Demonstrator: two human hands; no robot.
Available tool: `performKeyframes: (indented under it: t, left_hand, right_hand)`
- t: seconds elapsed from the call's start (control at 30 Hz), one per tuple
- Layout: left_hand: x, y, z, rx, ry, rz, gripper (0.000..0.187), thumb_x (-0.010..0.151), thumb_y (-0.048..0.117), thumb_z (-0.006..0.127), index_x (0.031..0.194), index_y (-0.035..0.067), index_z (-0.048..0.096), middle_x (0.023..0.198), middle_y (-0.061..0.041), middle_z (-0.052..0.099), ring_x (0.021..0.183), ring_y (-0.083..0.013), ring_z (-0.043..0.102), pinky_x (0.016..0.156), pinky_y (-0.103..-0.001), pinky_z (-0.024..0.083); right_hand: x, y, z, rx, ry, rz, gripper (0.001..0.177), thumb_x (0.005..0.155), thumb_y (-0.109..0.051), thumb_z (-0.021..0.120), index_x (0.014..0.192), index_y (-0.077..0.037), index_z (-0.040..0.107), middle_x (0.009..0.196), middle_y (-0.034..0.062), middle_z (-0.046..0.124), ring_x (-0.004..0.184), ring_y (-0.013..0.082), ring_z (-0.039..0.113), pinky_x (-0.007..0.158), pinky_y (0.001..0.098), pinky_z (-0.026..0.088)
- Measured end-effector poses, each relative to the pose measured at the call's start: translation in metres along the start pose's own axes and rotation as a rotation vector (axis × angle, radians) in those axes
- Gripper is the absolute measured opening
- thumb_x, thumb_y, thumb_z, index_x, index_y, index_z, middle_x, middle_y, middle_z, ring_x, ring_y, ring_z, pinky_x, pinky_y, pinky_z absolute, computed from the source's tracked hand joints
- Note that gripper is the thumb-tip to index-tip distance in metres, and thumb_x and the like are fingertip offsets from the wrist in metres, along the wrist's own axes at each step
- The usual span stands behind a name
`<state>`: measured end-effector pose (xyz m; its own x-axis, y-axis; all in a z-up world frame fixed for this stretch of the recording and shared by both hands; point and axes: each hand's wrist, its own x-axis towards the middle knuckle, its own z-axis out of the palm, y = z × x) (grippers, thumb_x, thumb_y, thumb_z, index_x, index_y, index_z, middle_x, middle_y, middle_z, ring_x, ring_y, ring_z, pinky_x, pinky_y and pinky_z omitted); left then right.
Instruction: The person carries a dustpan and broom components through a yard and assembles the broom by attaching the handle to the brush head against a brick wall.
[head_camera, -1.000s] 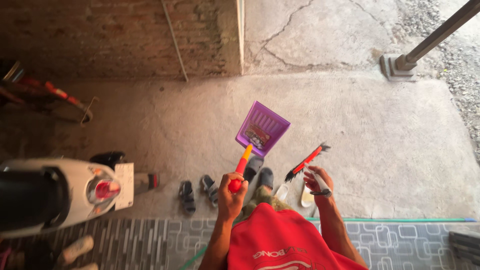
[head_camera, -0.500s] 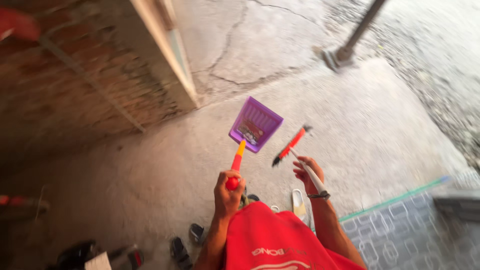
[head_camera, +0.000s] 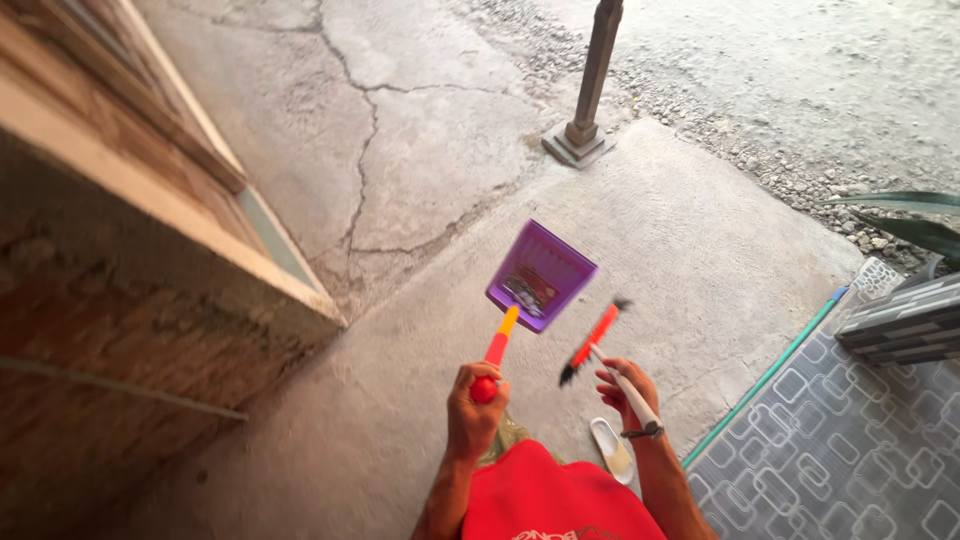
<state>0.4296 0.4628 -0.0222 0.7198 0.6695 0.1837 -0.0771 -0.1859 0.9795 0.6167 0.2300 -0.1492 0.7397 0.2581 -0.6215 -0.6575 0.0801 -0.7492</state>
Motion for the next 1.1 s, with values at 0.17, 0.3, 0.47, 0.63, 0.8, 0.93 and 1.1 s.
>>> performKeyframes:
  t: [0.17, 0.3, 0.47, 0.63, 0.8, 0.93, 1.1]
  left_hand:
    - [0.076, -0.024, 0.002, -0.039, -0.138, -0.017, 0.022, 0.08, -0.003, 0.075, 0.096, 0.007, 0.063, 0.103, -0.006, 0.065, 0.098, -0.0187, 0.064, 0.09, -0.031, 0.052]
    - [0.145, -0.033, -0.004, -0.029, -0.299, -0.028, 0.022, 0.08, -0.002, 0.074, 0.097, 0.009, 0.064, 0.101, -0.006, 0.064, 0.096, -0.0186, 0.064, 0.088, -0.03, 0.052]
    - [0.219, -0.042, 0.011, 0.032, -0.414, -0.043, 0.023, 0.08, 0.0, 0.076, 0.096, 0.01, 0.063, 0.097, -0.006, 0.065, 0.089, -0.0196, 0.064, 0.083, -0.031, 0.053]
    - [0.275, -0.06, 0.055, -0.031, -0.468, 0.04, 0.024, 0.079, -0.003, 0.075, 0.096, 0.01, 0.064, 0.099, -0.007, 0.065, 0.093, -0.0217, 0.065, 0.086, -0.033, 0.053]
    - [0.322, -0.066, 0.114, 0.045, -0.488, -0.024, 0.025, 0.078, -0.002, 0.077, 0.096, 0.01, 0.064, 0.095, -0.008, 0.063, 0.088, -0.0229, 0.063, 0.082, -0.033, 0.053]
    - [0.359, -0.071, 0.179, 0.016, -0.509, 0.04, 0.024, 0.079, -0.001, 0.077, 0.095, 0.01, 0.064, 0.096, -0.007, 0.064, 0.089, -0.022, 0.064, 0.083, -0.033, 0.052]
    - [0.407, -0.074, 0.279, 0.031, -0.512, -0.057, 0.025, 0.079, 0.0, 0.079, 0.096, 0.011, 0.065, 0.092, -0.007, 0.059, 0.082, -0.0216, 0.059, 0.077, -0.033, 0.052]
  right_hand:
    - [0.06, 0.001, 0.011, 0.073, 0.144, -0.03, 0.047, 0.093, -0.046, 0.061, 0.118, -0.007, 0.069, 0.098, 0.0126, 0.074, 0.07, 0.0179, 0.068, 0.062, 0.0318, 0.051]
    - [0.091, -0.02, 0.038, 0.121, 0.273, -0.075, 0.052, 0.098, -0.052, 0.059, 0.121, -0.007, 0.067, 0.095, 0.0084, 0.071, 0.071, 0.0164, 0.065, 0.063, 0.0311, 0.048]
    - [0.107, -0.049, 0.05, 0.213, 0.393, -0.129, 0.054, 0.096, -0.053, 0.059, 0.122, -0.007, 0.067, 0.102, 0.0097, 0.073, 0.073, 0.0164, 0.067, 0.066, 0.0319, 0.05]
    - [0.135, -0.07, 0.026, 0.31, 0.461, -0.152, 0.051, 0.091, -0.051, 0.059, 0.12, -0.01, 0.067, 0.104, 0.0126, 0.075, 0.072, 0.0188, 0.067, 0.067, 0.0333, 0.051]
    - [0.182, -0.095, 0.002, 0.323, 0.514, -0.142, 0.05, 0.091, -0.049, 0.062, 0.117, -0.007, 0.07, 0.105, 0.0183, 0.074, 0.071, 0.02, 0.068, 0.064, 0.0331, 0.051]
    - [0.22, -0.129, -0.018, 0.263, 0.449, -0.186, 0.045, 0.087, -0.041, 0.072, 0.118, -0.01, 0.069, 0.103, 0.017, 0.07, 0.069, 0.0204, 0.065, 0.058, 0.0344, 0.046]
    - [0.268, -0.208, -0.047, 0.235, 0.478, -0.12, 0.053, 0.091, -0.055, 0.057, 0.116, -0.011, 0.072, 0.106, 0.0141, 0.076, 0.068, 0.0188, 0.068, 0.065, 0.0332, 0.052]
